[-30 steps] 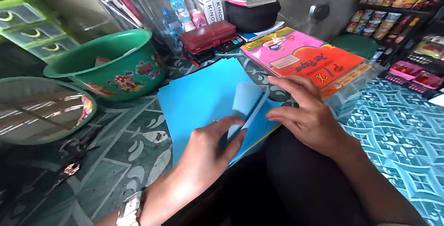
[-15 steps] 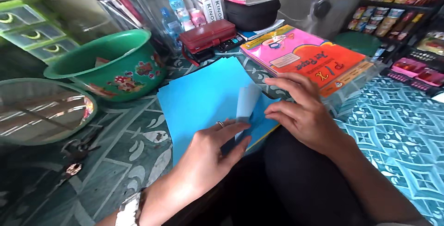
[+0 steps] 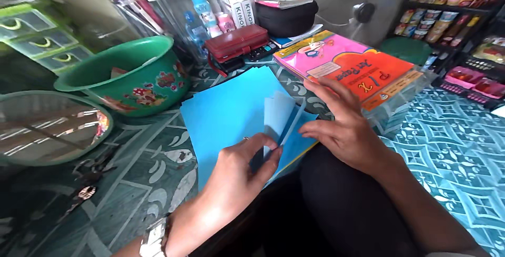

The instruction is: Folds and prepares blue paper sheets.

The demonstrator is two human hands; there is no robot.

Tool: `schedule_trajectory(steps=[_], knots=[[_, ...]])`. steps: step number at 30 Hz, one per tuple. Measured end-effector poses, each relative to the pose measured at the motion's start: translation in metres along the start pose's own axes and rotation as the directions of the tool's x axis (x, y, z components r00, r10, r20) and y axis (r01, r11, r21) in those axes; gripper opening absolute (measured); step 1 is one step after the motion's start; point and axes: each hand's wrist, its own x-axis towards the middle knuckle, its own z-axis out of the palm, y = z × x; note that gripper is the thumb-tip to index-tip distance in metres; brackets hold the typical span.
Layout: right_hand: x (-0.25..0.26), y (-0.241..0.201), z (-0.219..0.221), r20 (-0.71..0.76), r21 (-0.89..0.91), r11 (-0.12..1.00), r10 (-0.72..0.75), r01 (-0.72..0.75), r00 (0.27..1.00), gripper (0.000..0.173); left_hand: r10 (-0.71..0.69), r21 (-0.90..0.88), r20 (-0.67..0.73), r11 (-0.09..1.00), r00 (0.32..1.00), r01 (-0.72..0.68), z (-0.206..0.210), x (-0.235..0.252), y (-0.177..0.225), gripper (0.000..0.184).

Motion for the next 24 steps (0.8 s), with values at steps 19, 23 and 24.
schedule_trajectory(steps=[19, 23, 24], knots=[[-0.0041, -0.0009, -0.0013, -0.077, -0.021, 1.0, 0.009, -0.011, 0.997, 0.023, 0.175, 0.178, 0.084, 0.966, 0.981, -0.187, -0.0006, -0.0008, 0.0031, 0.034], [-0.0042, -0.0007, -0.0021, -0.056, -0.014, 1.0, 0.015, -0.016, 0.998, 0.024, 0.144, 0.156, 0.118, 0.974, 0.983, -0.161, -0.0006, -0.0028, 0.0045, 0.033], [-0.0044, -0.0013, -0.0025, -0.06, -0.014, 1.0, 0.018, -0.019, 0.998, 0.024, 0.129, 0.151, 0.122, 0.977, 0.984, -0.147, -0.001, -0.0027, 0.0045, 0.037]])
